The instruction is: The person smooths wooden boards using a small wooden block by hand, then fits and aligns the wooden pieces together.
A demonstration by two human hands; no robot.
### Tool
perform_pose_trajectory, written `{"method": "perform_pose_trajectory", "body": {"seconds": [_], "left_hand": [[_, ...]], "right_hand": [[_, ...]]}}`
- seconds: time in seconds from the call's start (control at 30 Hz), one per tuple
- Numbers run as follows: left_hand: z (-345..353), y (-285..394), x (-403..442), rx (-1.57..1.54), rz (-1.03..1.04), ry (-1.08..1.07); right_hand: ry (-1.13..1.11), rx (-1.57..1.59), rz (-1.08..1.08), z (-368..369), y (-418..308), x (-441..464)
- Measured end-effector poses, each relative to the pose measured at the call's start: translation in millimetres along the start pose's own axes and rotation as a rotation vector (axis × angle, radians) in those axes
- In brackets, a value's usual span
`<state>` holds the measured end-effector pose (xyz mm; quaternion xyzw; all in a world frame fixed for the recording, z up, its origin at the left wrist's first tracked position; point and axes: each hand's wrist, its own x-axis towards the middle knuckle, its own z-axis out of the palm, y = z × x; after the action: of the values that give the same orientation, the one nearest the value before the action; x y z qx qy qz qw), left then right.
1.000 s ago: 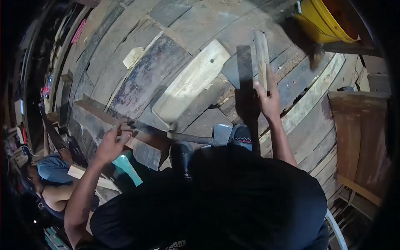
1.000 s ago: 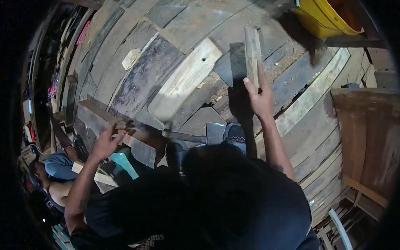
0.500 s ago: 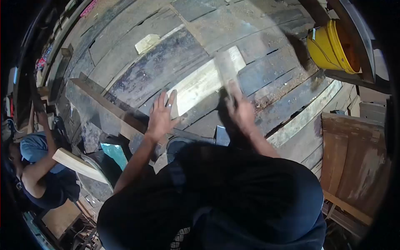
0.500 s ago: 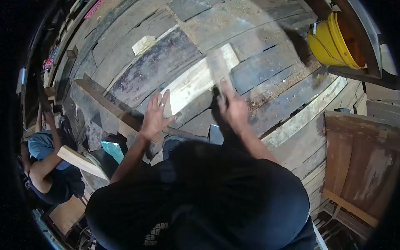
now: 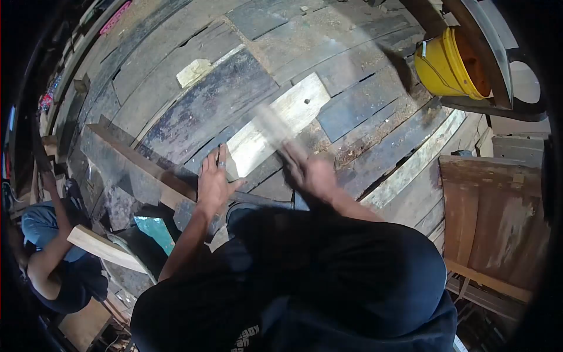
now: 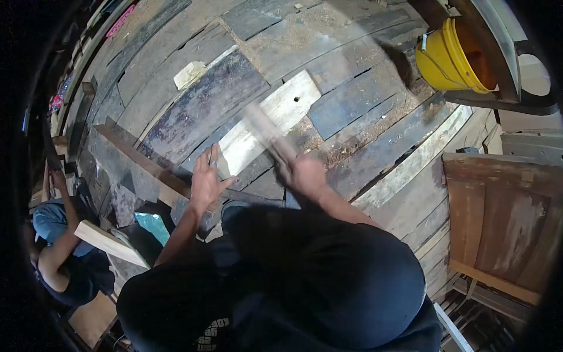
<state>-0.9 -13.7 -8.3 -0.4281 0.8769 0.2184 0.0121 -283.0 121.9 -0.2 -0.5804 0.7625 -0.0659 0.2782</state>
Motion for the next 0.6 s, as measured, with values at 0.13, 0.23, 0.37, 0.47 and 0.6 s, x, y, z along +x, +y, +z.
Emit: {"method": "perform_pose_trajectory", "body": {"seconds": [0.13,0.23,0.37,0.47,0.6], "left_hand": [[0,-2,-2,0.015,-0.021,-0.005],[-1,-1,-9,-0.012,-0.044,-0.009],[-3,0,-4,-0.026,-0.072,-0.034],[-1,0,-4,-0.041,-0.057,-0.017],[-1,-2,-6,0.025,-0.07,-0.061]], "right_hand": [[-0.066,-0.124,-0.236,-1,13,-15],[0.283,-0.069,0.011,-16,58,13],[0.454,0.099,0.157,-24,40,27],[-0.095,-0.06,0.148,2,-7,7],[-0.122,0.0,-0.262,18,1,-22]]}}
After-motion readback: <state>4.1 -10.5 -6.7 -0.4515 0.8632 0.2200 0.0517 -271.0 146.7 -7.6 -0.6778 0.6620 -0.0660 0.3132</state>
